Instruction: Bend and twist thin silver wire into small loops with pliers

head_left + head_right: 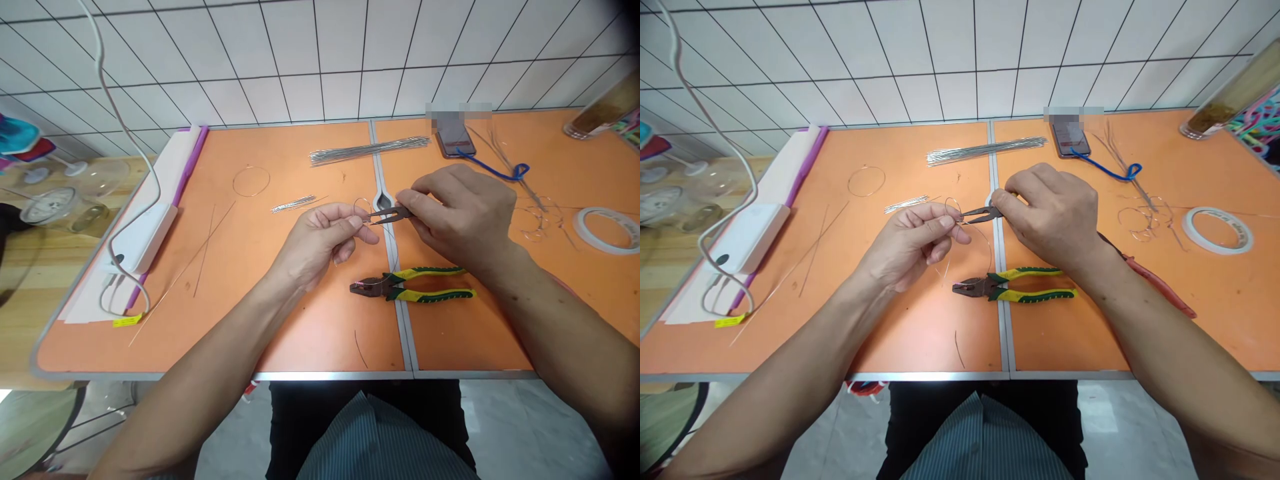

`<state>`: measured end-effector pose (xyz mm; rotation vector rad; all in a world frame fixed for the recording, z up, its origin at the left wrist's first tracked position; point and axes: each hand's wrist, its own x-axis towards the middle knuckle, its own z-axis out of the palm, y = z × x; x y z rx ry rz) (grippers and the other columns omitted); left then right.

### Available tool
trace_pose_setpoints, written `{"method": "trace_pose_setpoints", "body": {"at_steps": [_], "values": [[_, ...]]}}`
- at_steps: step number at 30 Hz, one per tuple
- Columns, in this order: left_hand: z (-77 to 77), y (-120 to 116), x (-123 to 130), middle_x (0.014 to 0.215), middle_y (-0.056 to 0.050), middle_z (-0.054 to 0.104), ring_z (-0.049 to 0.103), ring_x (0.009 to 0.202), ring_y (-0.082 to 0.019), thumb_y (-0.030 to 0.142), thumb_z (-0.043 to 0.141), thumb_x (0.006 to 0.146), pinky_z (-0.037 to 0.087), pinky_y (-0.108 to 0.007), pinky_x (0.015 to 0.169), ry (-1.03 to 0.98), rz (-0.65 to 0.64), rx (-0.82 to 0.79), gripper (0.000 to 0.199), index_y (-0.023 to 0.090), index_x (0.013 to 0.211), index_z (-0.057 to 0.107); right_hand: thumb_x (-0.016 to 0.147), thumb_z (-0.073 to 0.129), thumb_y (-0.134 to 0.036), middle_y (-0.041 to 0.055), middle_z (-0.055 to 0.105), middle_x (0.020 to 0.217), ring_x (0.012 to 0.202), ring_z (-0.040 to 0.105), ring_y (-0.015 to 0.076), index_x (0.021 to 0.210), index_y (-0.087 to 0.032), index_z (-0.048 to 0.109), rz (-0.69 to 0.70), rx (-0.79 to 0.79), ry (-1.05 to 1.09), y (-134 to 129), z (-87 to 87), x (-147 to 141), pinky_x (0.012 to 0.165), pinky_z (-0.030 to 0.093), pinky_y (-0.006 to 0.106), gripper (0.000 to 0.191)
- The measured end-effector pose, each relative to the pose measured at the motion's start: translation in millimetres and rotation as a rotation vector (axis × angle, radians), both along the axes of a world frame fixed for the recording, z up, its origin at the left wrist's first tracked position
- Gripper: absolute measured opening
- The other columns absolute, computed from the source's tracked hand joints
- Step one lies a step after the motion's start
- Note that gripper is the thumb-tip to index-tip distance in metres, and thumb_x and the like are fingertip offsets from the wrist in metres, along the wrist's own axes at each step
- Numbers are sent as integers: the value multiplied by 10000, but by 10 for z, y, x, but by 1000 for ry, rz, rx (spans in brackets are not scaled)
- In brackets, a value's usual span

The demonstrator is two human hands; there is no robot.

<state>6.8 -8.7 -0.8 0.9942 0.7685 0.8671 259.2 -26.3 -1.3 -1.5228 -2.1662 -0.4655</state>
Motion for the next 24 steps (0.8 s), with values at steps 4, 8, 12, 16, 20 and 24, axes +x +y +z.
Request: {"method": "trace_pose_setpoints", "body": {"at_steps": [4,8,12,16,20,24], "values": [[-11,-2,-9,811,-81,844,494,481,-69,268,903,882,358,-221,464,27,1,-11,138,168,968,862,1145,525,-327,66,863,1137,1022,716,326,1094,-356,842,2,-52,-48,-23,-14,19,735,427,489,322],[-38,1,-14,806,-82,841,492,484,-66,261,897,896,367,-222,472,15,-9,-10,136,164,991,881,1170,461,-292,56,866,1123,1011,708,311,1144,-359,834,23,-1,-152,-34,-40,31,709,411,475,380],[-50,4,-16,797,-80,835,493,481,-64,251,891,901,359,-219,468,7,-17,-9,147,153,1009,882,1146,512,-225,43,861,1043,936,687,265,1100,-315,836,63,147,-229,4,-103,20,673,348,439,339],[-43,-2,-20,805,-81,834,493,482,-58,246,884,910,350,-212,474,7,-39,-13,164,137,1032,864,1090,615,-166,27,824,930,834,610,218,1003,-270,816,144,342,-160,47,-169,20,663,278,402,242],[-32,-5,-20,804,-83,833,480,477,-55,222,874,901,333,-208,475,12,-61,-19,175,135,1049,839,1059,630,-132,38,808,951,850,590,224,1040,-276,816,190,292,-102,41,-180,22,677,275,396,236],[3,-11,-16,792,-80,824,451,465,-50,174,849,883,320,-209,470,23,-57,-44,169,132,1042,811,1032,641,-103,28,800,922,827,590,209,1010,-269,814,191,361,-135,47,-174,10,661,282,384,240]]}}
